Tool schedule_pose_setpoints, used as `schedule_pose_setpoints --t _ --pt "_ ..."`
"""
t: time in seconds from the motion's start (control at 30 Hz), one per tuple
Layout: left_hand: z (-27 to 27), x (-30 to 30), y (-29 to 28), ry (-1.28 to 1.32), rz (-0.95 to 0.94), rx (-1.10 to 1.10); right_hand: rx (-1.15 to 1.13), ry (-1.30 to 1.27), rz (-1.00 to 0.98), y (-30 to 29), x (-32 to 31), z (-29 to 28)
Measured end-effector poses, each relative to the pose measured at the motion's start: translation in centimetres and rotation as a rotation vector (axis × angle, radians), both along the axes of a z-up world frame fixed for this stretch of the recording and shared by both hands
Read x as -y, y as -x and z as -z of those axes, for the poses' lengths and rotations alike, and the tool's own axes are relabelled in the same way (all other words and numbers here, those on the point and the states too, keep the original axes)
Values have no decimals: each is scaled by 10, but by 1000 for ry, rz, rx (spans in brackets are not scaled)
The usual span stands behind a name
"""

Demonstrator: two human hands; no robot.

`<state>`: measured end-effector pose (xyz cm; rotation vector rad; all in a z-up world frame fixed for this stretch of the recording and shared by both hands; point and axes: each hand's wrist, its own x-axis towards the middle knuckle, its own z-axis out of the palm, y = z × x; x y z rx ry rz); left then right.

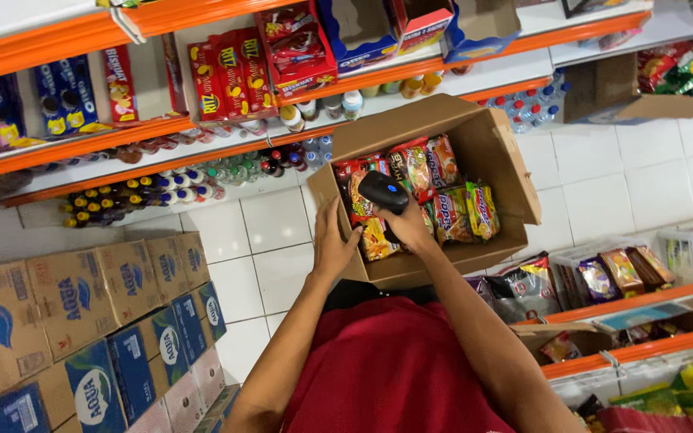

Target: The person takes instant noodle packs from a cardboard box, scans them with a handheld scanner, and stacks them onto the store shelves by hand.

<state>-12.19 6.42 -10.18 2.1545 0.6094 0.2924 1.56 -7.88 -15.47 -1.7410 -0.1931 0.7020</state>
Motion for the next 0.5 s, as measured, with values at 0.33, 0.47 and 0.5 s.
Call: schedule_pose_setpoints --t 0.33,0.47,0.5 --pt "-28 33 -21 -126 337 76 -393 -356 166 17 58 -25" --pt "-14 37 -18 -5 181 180 -645 -474 199 12 68 -72" --pt "-11 36 -17 66 122 214 -695 -521 184 9 70 -84"
